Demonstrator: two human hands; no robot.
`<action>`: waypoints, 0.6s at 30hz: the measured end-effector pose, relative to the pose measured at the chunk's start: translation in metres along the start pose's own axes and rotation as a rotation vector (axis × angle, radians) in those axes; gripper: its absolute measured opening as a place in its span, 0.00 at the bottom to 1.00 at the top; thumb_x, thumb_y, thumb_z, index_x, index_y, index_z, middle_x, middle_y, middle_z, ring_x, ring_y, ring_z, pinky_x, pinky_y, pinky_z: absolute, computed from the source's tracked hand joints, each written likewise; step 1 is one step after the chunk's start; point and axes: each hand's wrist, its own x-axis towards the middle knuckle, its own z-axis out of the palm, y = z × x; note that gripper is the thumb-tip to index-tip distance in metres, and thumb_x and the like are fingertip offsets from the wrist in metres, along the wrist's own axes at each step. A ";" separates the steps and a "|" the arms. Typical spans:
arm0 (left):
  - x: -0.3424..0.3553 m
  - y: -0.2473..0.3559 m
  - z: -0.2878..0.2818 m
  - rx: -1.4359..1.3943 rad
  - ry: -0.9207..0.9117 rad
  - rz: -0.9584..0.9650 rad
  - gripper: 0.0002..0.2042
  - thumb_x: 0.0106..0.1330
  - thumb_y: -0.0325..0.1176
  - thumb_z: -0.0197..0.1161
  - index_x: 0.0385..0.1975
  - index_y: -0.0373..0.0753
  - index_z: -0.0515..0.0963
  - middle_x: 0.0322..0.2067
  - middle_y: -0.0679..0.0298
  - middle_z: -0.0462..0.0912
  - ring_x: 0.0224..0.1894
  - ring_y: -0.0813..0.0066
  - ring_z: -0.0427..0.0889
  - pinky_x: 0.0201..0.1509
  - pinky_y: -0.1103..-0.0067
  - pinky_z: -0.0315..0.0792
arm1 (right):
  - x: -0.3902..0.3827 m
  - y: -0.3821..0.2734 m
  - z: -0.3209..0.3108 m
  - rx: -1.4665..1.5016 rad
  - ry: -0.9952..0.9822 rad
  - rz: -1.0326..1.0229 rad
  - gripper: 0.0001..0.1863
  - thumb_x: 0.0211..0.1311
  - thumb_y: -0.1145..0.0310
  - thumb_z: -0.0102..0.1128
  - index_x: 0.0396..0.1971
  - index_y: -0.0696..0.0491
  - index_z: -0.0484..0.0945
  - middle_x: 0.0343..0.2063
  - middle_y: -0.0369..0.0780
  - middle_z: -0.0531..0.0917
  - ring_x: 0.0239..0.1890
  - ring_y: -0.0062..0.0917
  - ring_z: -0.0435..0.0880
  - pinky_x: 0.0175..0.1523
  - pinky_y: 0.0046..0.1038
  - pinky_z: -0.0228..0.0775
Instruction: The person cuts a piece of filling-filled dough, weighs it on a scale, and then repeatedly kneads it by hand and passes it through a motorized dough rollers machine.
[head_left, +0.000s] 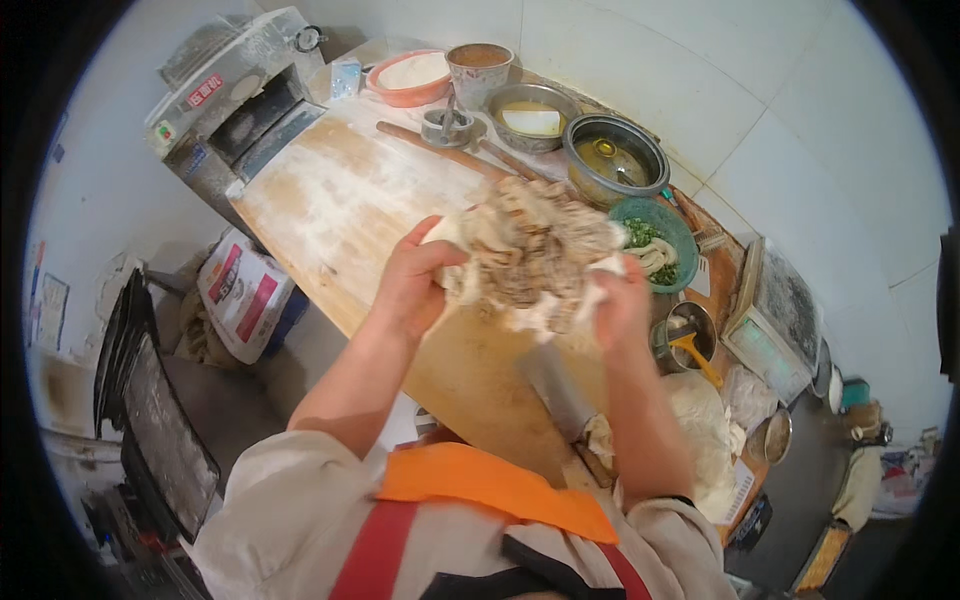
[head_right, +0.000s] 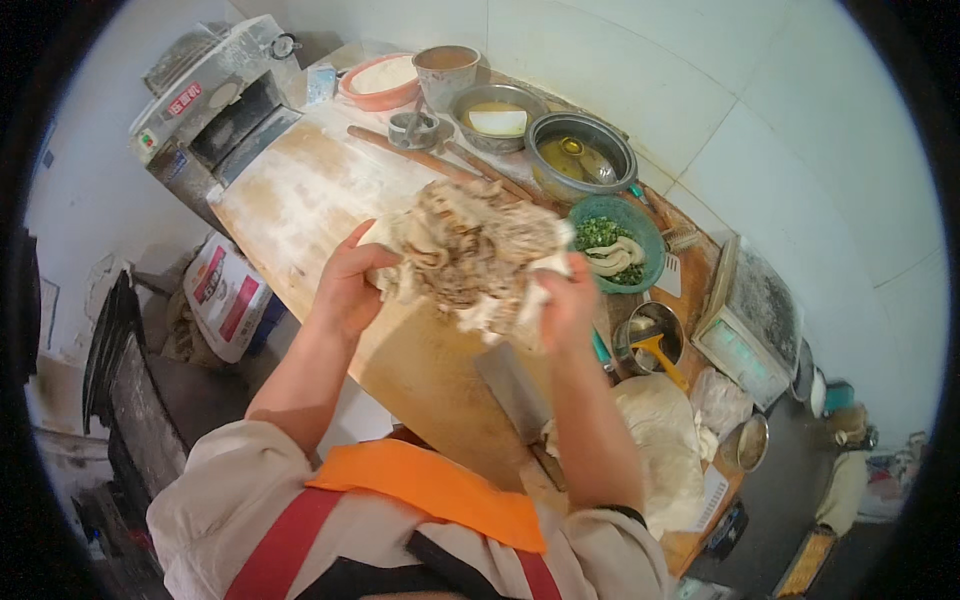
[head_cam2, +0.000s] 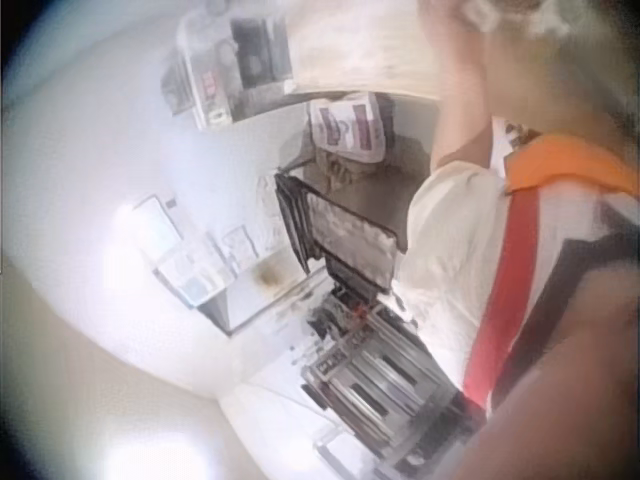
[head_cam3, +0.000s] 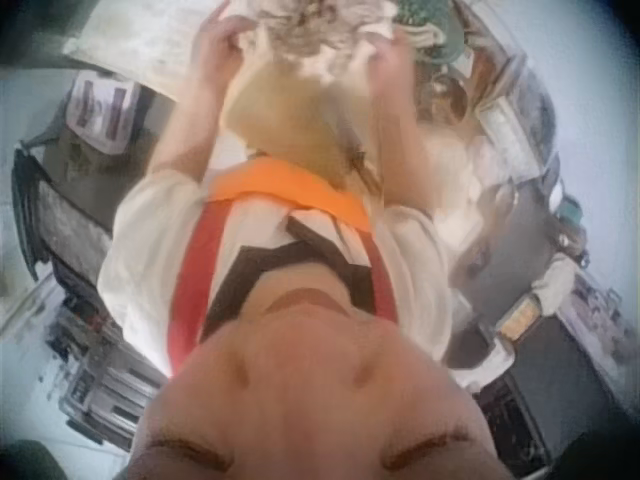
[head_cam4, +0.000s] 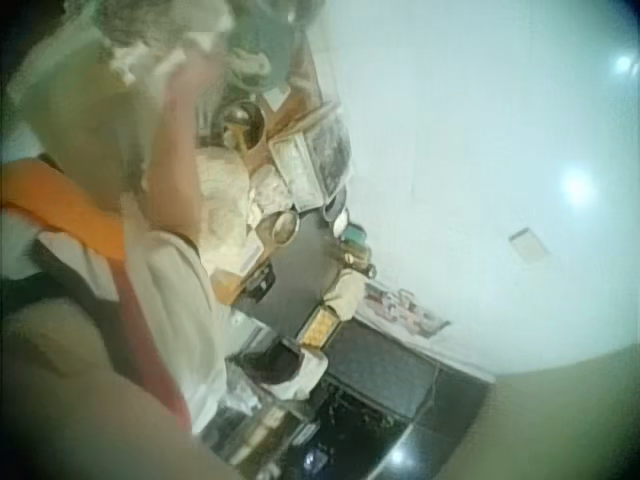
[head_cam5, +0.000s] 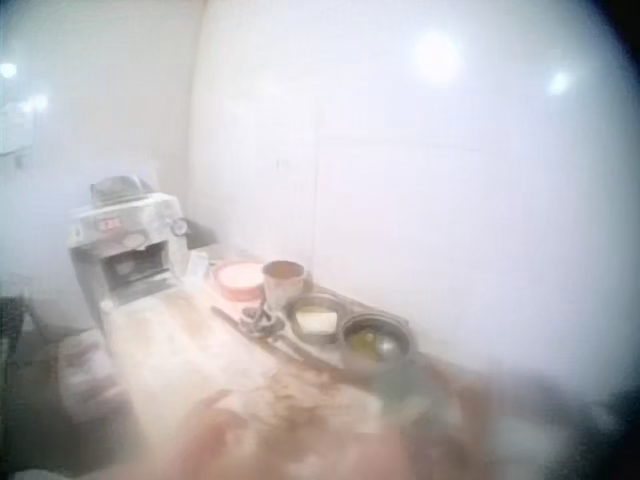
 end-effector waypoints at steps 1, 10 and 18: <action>0.007 0.008 -0.028 0.035 0.124 -0.021 0.27 0.55 0.17 0.54 0.59 0.32 0.66 0.46 0.54 0.80 0.52 0.64 0.79 0.53 0.67 0.75 | -0.002 0.031 0.019 0.002 0.009 0.040 0.17 0.48 0.85 0.58 0.41 0.58 0.76 0.37 0.40 0.82 0.37 0.27 0.81 0.48 0.29 0.73; 0.049 0.010 -0.174 0.388 0.176 -0.238 0.27 0.57 0.24 0.60 0.59 0.28 0.64 0.59 0.47 0.68 0.60 0.58 0.69 0.63 0.66 0.64 | 0.023 0.135 0.033 0.004 -0.097 0.307 0.19 0.60 0.70 0.57 0.51 0.60 0.74 0.47 0.43 0.81 0.49 0.29 0.79 0.55 0.32 0.72; 0.044 -0.010 -0.166 1.306 -0.571 0.357 0.28 0.59 0.38 0.66 0.54 0.28 0.67 0.68 0.41 0.55 0.73 0.43 0.48 0.70 0.45 0.42 | 0.028 0.138 0.134 -1.085 -0.078 0.060 0.32 0.60 0.55 0.62 0.57 0.62 0.70 0.46 0.48 0.81 0.46 0.39 0.81 0.49 0.36 0.73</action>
